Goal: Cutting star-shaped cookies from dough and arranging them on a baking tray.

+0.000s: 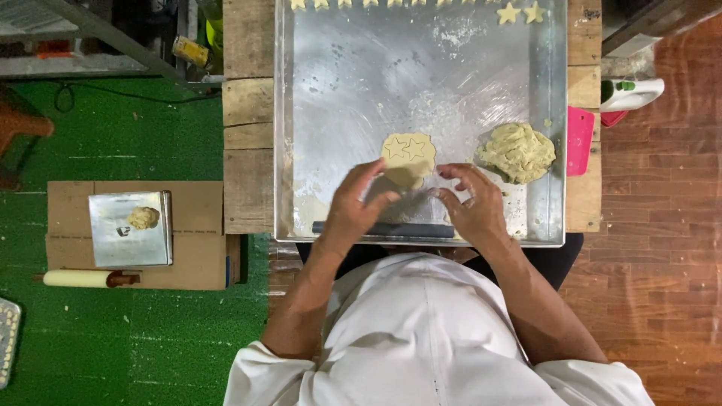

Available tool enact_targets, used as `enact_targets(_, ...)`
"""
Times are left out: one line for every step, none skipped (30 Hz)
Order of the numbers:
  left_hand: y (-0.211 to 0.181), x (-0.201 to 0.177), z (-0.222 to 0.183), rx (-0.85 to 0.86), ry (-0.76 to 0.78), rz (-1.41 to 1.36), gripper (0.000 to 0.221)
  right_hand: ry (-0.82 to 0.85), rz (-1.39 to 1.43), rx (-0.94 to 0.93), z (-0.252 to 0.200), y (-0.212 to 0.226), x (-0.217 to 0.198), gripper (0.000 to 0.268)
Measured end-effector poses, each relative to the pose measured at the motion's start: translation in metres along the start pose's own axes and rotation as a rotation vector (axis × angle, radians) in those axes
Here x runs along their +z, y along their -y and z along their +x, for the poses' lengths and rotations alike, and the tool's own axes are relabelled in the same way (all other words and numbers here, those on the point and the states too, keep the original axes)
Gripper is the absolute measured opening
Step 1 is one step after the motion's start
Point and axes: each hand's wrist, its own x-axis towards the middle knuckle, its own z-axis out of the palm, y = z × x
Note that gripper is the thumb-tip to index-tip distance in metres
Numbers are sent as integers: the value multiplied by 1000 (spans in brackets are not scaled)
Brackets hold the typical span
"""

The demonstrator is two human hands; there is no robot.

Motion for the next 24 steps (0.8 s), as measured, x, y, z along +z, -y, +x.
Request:
enact_targets(-1,-5,0,-4,2,-3,51,1,-1,5,-2,-1,-1,31)
enact_targets(-1,-11,1,-75,25,78,41,64,-68,194,-3,-2,-2,29)
enact_targets(-2,-17,2,-145,47,159,32,127,-135,383,-3,-3,-2,29)
enact_targets(3,-14,-1,-149,43,159,32,132,-135,382,-5,-4,2,29)
enact_targets(7,-10,-5,-179,105,194,28,160,-140,420,-6,-4,6,31)
enact_targets(11,-5,-8,-207,171,226,25,186,-145,460,-9,-5,9,34)
enact_targets(14,1,-9,-210,170,225,25,188,-146,461,-11,-12,17,34)
enact_targets(16,8,-9,-242,195,212,26,170,-78,392,-14,-19,24,34)
enact_targets(18,15,-10,-274,220,199,26,152,-11,322,-17,-25,31,35)
enact_targets(23,19,-9,-276,220,198,26,154,-12,323,-15,-23,33,35)
enact_targets(28,22,-9,-277,209,205,25,158,59,344,-13,-22,36,35)
enact_targets(32,25,-10,-281,197,214,24,165,132,365,-12,-20,38,35)
enact_targets(36,25,-11,-285,195,213,24,170,132,367,-10,-17,38,35)
enact_targets(40,26,-11,-291,192,213,22,182,139,376,-8,-15,37,35)
enact_targets(45,26,-11,-296,190,213,20,194,146,386,-7,-12,36,35)
enact_targets(45,27,-10,-299,192,210,20,195,144,389,-5,-7,35,35)
enact_targets(45,28,-9,-298,181,212,17,199,133,399,-3,-2,34,33)
enact_targets(46,28,-8,-297,169,215,15,202,124,407,0,3,33,31)
enact_targets(48,29,-6,-299,171,214,15,203,123,409,-2,-5,35,31)
enact_targets(49,30,-6,-269,165,239,14,187,56,364,-5,-14,38,29)
enact_targets(50,32,-5,-239,159,264,13,170,-10,318,-7,-22,41,28)
enact_targets(47,31,-2,-242,160,265,13,171,-9,320,-7,-28,43,28)
enact_targets(43,31,0,-250,130,246,14,172,-55,268,-8,-34,46,23)
enact_targets(39,31,3,-258,100,227,14,172,-101,215,-8,-40,49,19)
